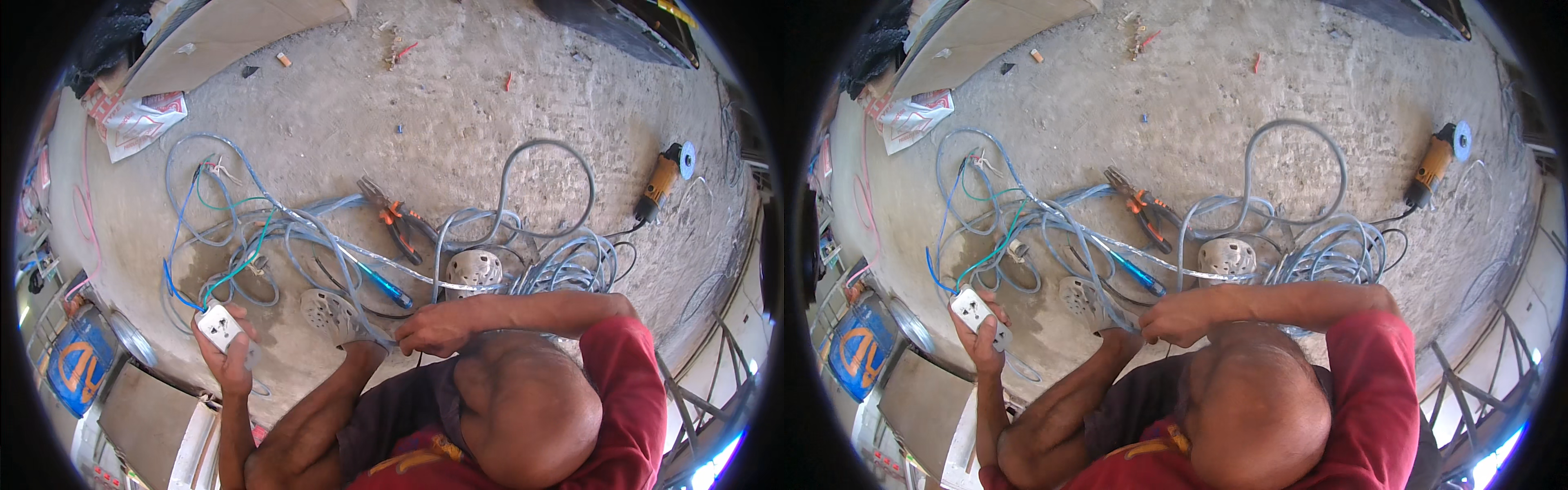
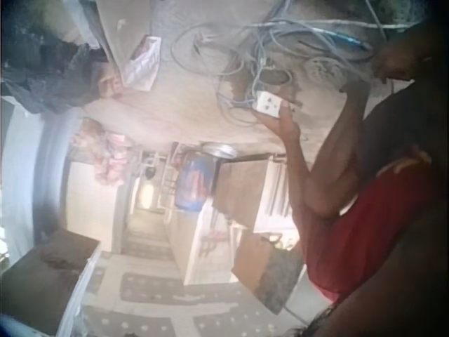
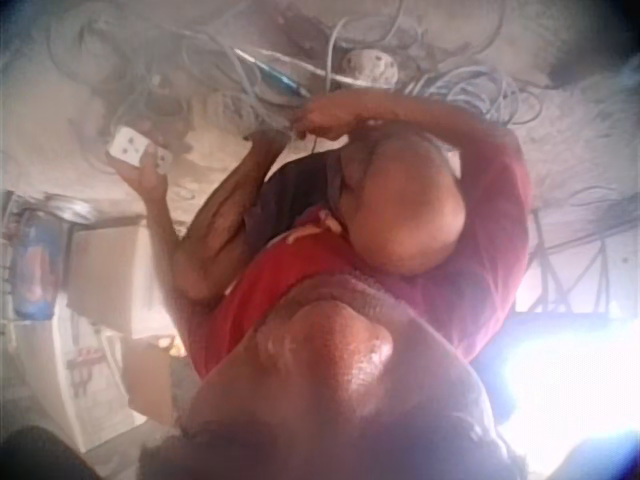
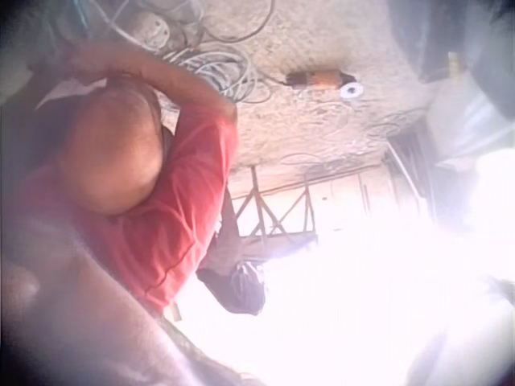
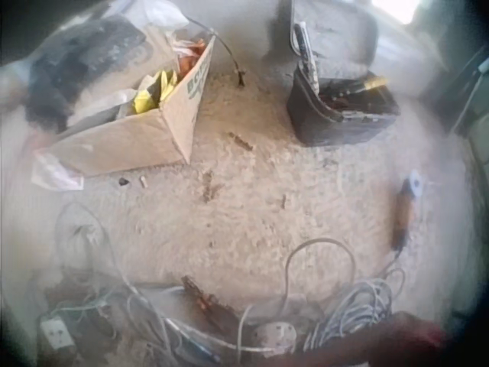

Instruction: The person sits on the floor and repairs a white electrical outlet by opening its casing, manipulating internal wires, and using a screwdriver to tighten connections. They repeatedly open and close the outlet casing while adjusting the wiring.

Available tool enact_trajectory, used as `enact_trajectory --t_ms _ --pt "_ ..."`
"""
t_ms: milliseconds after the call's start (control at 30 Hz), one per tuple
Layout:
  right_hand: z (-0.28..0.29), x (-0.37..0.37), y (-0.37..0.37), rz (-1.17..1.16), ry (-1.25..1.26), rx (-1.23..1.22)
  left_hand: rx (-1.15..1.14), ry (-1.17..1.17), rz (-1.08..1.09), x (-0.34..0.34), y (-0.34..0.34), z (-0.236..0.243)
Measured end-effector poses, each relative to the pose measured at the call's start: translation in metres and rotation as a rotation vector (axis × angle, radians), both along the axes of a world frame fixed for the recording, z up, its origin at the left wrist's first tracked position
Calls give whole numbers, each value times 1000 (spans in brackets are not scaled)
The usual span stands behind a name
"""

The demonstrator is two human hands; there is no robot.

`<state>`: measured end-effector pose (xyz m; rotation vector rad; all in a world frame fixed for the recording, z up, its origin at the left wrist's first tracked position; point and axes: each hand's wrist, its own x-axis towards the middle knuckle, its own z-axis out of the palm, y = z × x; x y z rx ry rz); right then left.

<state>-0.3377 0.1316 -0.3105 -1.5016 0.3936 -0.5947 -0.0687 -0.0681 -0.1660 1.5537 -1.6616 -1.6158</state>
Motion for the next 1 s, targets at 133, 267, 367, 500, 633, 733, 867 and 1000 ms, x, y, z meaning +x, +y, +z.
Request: enact_trajectory --t_ms 133,267,367,500,633,733,867,1000 --pt "10 -10 -18 -55 37 288 23 -24 15 2 5 2" --pt "16 -36 -65 -465 251 516 6 -28 -19 13 7 -1" --pt "-42 -64 -94 -1119 503 -59 30 -6 18 8 6 0" --pt "-69 -104 -142 -1318 808 -285 44 -26 -8 10 3 0" --pt "-74 -111 -152 -1160 922 -203 56 -43 50 15 8 3" --pt "-95 -120 -146 -1067 957 -207 67 -44 56 14 8 1" --pt "-98 -127 -157 -1112 888 -174 64 -57 83 25 12 -2" --pt "-77 -153 -209 -1383 940 -514 61 -35 96 28 13 -3"
